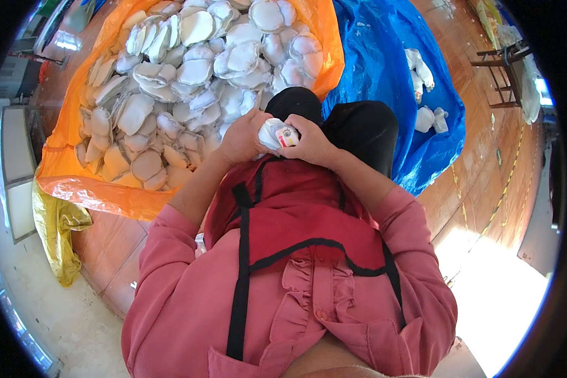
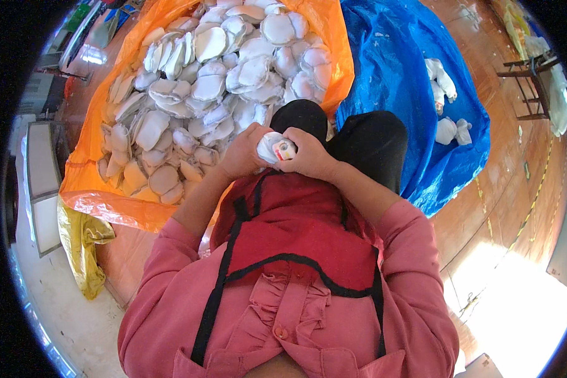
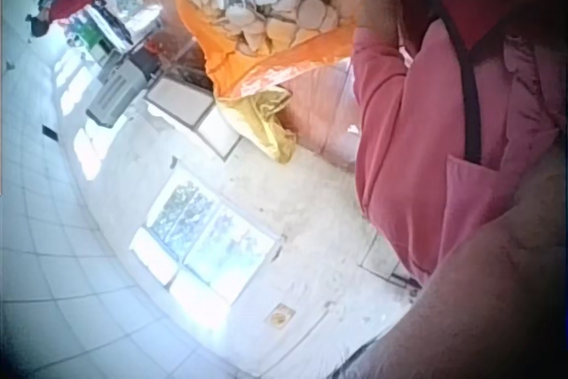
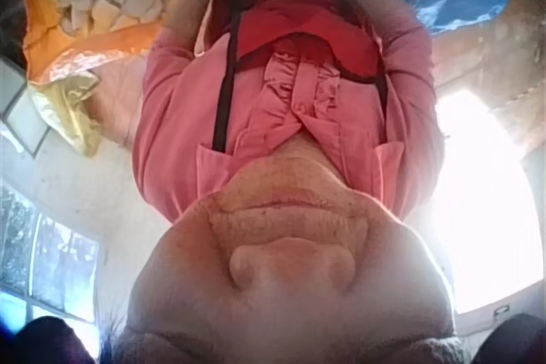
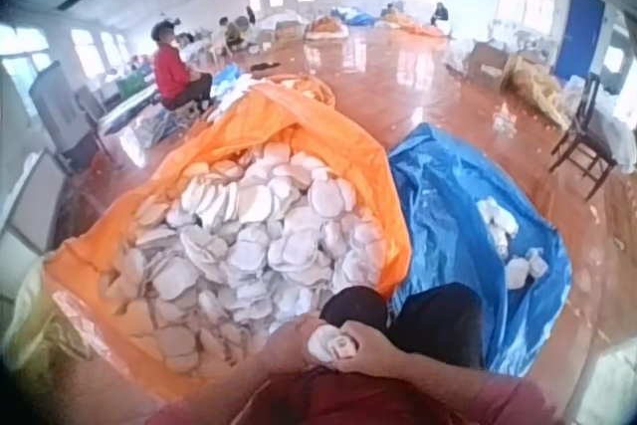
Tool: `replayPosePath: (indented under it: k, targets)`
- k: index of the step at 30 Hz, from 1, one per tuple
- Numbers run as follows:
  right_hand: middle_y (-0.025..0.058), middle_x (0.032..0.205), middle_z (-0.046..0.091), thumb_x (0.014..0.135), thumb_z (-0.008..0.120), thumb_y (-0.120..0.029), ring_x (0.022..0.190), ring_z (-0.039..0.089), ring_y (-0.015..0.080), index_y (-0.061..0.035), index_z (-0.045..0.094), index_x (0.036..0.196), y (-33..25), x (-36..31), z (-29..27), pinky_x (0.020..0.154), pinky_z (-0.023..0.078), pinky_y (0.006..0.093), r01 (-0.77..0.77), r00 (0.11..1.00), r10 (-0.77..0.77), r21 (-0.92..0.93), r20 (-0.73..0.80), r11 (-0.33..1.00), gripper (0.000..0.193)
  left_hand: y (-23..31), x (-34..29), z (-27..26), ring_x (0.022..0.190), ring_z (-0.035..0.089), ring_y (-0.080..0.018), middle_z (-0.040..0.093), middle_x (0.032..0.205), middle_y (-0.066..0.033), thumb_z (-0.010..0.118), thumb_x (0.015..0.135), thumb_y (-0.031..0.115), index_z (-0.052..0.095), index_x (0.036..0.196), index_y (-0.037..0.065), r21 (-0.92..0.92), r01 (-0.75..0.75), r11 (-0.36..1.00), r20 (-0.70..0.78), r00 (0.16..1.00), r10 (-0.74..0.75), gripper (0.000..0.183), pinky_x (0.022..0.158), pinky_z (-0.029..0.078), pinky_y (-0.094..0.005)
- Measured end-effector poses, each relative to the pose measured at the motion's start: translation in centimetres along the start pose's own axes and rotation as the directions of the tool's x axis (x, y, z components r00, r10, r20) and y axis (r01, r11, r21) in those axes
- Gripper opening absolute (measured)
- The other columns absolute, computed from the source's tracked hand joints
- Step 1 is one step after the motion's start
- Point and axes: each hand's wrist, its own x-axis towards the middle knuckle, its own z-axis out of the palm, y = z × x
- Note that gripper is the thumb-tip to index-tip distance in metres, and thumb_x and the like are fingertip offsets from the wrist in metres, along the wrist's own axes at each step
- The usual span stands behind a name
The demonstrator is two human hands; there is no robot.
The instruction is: The person sits on the floor and repeatedly picks up white fabric pouches, opens them, stuffs them with white material, and ties them closed. The person places the finished pouches into a blue tarp nearby.
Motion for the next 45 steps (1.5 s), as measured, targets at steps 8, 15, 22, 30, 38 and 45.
replayPosePath:
  k: [8, 15, 22, 30, 38, 45]
  targets:
    - [0.0134, 0.091, 0.054, 0.069, 0.082, -0.015, 0.082, 0.058, 0.0310, -0.0032, 0.054, 0.099, 0.1, -0.8, 1.3, 0.074, 0.049, 0.0364, 0.231, 0.943, -0.262, -0.163, -0.206, 0.959, 0.043, 0.8, -0.1, -0.5, 0.097, 0.061, -0.0397, 0.060, 0.105, -0.0159, 0.078, 0.073, 0.029, 0.060, 0.104, 0.010, 0.034, -0.073, 0.997, -0.074, 0.994, 0.076, 0.041, 0.080, 0.050, -0.0469]
    - [0.0207, 0.108, 0.058, 0.071, 0.084, -0.037, 0.099, 0.060, 0.0403, -0.0037, 0.051, 0.124, 1.4, -1.0, 0.7, 0.086, 0.050, 0.0450, 0.109, 0.977, -0.148, -0.238, -0.154, 0.965, 0.071, 5.1, 2.7, -2.6, 0.095, 0.066, -0.0417, 0.067, 0.100, -0.0230, 0.077, 0.072, 0.037, 0.064, 0.100, 0.006, 0.184, 0.244, 0.952, 0.189, 0.942, -0.278, 0.044, 0.079, 0.053, -0.0504]
    - [0.0198, 0.109, 0.066, 0.075, 0.081, -0.043, 0.100, 0.065, 0.0382, -0.0059, 0.051, 0.125, -5.8, 0.3, -3.2, 0.086, 0.051, 0.0423, 0.010, 1.000, -0.009, -0.138, 0.011, 0.990, 0.069, 6.5, 4.1, -7.1, 0.100, 0.066, -0.0379, 0.067, 0.104, -0.0217, 0.082, 0.066, 0.042, 0.064, 0.100, 0.003, 0.235, 0.047, 0.971, 0.351, 0.927, -0.130, 0.054, 0.086, 0.052, -0.0449]
    - [0.0132, 0.106, 0.064, 0.081, 0.080, -0.025, 0.098, 0.063, 0.0228, -0.0020, 0.056, 0.121, -8.7, -1.3, -2.9, 0.088, 0.049, 0.0325, 0.189, 0.980, -0.198, 0.185, 0.029, 0.964, 0.052, 7.2, 2.5, -9.8, 0.107, 0.063, -0.0349, 0.066, 0.113, -0.0165, 0.085, 0.065, 0.053, 0.058, 0.123, 0.006, 0.035, -0.215, 0.976, 0.567, 0.809, 0.158, 0.080, 0.092, 0.049, -0.0426]
    - [0.0017, 0.109, 0.062, 0.084, 0.075, -0.016, 0.102, 0.058, 0.0102, -0.0041, 0.058, 0.123, -6.0, -3.0, -0.7, 0.092, 0.047, 0.0278, -0.104, 0.992, 0.121, 0.702, 0.025, 0.704, 0.044, 6.6, 1.6, -7.8, 0.101, 0.062, -0.0360, 0.063, 0.102, -0.0176, 0.083, 0.068, 0.052, 0.054, 0.122, 0.004, -0.099, -0.246, 0.964, 0.389, 0.882, 0.265, 0.078, 0.091, 0.048, -0.0420]
    - [0.0012, 0.087, 0.063, 0.089, 0.070, -0.025, 0.072, 0.057, 0.0081, -0.0041, 0.061, 0.115, -5.7, -1.7, -2.5, 0.061, 0.047, 0.0250, -0.239, 0.922, 0.371, 0.591, -0.111, 0.770, 0.035, 7.3, 1.9, -6.8, 0.115, 0.053, -0.0376, 0.055, 0.123, -0.0161, 0.078, 0.071, 0.029, 0.055, 0.129, 0.003, 0.202, -0.412, 0.888, -0.096, 0.894, 0.437, 0.067, 0.099, 0.043, -0.0463]
